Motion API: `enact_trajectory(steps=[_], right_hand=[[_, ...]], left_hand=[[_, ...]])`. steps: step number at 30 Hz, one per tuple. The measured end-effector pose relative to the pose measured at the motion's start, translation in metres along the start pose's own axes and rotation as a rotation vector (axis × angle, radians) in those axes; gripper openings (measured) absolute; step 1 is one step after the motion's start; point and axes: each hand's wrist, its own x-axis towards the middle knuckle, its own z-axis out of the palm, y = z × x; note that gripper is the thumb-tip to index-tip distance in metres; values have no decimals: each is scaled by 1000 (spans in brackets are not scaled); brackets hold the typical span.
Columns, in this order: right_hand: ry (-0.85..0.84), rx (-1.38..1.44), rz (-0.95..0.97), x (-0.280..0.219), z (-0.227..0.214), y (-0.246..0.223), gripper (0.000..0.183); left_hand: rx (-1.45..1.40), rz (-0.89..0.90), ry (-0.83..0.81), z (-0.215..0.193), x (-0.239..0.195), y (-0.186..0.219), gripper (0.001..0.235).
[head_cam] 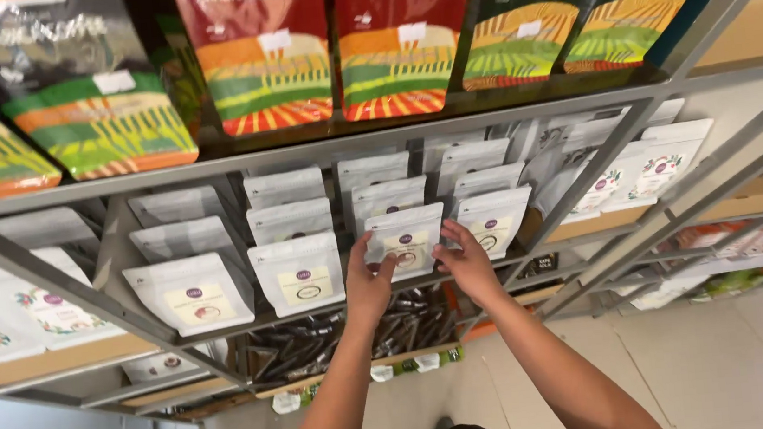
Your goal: The person wipes a white coffee pack with a pink cloth and places it into a shopping basket. They repeat this process, picking up multiple coffee packs from a metal shelf, wiping each one, and placing them into the basket.
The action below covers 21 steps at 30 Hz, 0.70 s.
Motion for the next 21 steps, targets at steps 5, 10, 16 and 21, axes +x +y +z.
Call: enact_trajectory(steps=[5, 10, 16, 21], right_hand=[[-55, -132, 47, 5, 2, -3, 43], [-44, -208, -20, -8, 13, -11, 34], [-8, -67, -38, -23, 18, -7, 35], [41, 75, -22, -45, 28, 0, 29]], left_hand=[[32, 2, 55, 2, 14, -10, 35], [48, 108, 65, 8, 22, -16, 22], [-32, -134, 4, 2, 6, 1, 27], [-134, -153, -31, -13, -16, 7, 27]])
